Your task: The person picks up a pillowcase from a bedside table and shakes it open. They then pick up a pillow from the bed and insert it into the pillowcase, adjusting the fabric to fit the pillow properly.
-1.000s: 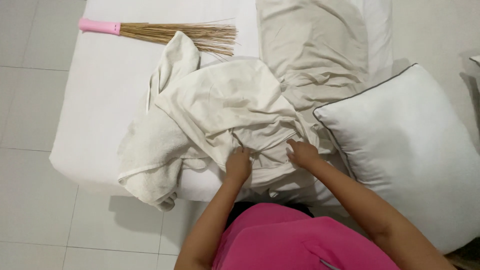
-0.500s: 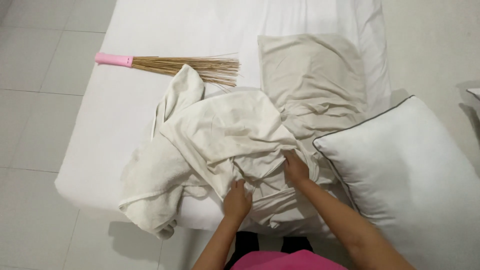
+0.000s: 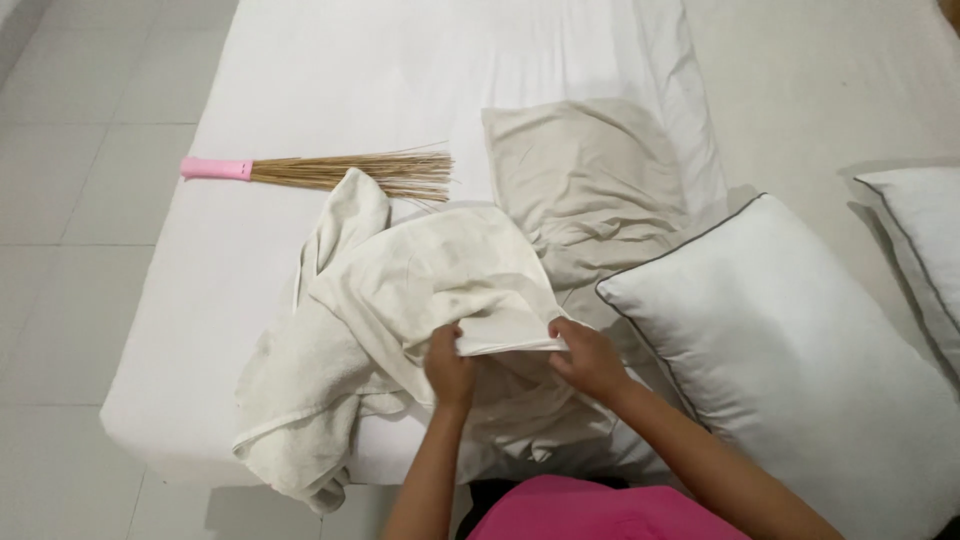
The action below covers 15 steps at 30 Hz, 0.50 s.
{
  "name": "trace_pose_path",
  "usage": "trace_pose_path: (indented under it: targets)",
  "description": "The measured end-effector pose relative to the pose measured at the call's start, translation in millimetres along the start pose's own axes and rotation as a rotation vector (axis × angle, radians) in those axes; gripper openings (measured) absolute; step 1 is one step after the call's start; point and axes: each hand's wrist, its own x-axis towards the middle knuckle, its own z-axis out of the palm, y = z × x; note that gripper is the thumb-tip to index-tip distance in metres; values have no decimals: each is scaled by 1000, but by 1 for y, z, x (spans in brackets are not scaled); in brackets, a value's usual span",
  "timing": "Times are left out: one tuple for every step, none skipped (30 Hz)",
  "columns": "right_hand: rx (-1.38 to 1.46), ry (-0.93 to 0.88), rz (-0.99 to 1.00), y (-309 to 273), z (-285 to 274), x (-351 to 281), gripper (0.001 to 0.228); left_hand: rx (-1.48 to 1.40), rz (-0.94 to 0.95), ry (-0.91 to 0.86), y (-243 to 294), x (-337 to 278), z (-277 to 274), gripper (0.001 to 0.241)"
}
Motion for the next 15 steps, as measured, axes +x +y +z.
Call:
trace_pose_path:
  targets:
    - [-60, 50, -44, 6, -14, -1, 30, -7, 58, 93, 12, 11, -17, 26]
    - [-63, 62, -43, 17, -25, -5, 30, -11, 69, 91, 12, 13, -28, 26]
    - [-158, 45, 40, 30, -36, -9, 31, 34, 73, 107, 14, 16, -38, 23]
    - [-251, 22, 122, 43, -48, -14, 32, 82, 73, 124, 16, 17, -47, 19]
    - [-251, 29, 122, 50, -63, -16, 32, 80, 79, 125, 25, 18, -55, 19]
    - [-256, 131, 187, 58, -77, -21, 25, 115, 73, 146, 34, 14, -65, 21]
    - [-260, 233, 253, 65, -91, -26, 18, 151, 67, 167, 44, 11, -74, 23]
    - [-258, 232, 243, 78, -107, -23, 18, 154, 66, 176, 59, 10, -77, 23]
    - [-239, 281, 265, 92, -122, -20, 20, 197, 57, 207, 75, 9, -80, 25]
    - [-218, 331, 289, 106, -137, -19, 21, 240, 49, 236, 90, 5, -84, 27]
    - [-214, 331, 281, 122, -148, -16, 21, 244, 49, 244, 98, 0, -80, 27]
    - [-98, 379, 294, 140, -160, -13, 26, 243, -13, 239, 107, -7, -74, 28]
    - [20, 425, 307, 158, -171, -9, 32, 241, -75, 234, 115, -13, -68, 29]
    - [23, 420, 303, 175, -178, -5, 32, 245, -79, 239, 129, -20, -61, 29]
    - [190, 417, 269, 192, -184, 0, 28, 170, -222, 189, 144, -26, -54, 29]
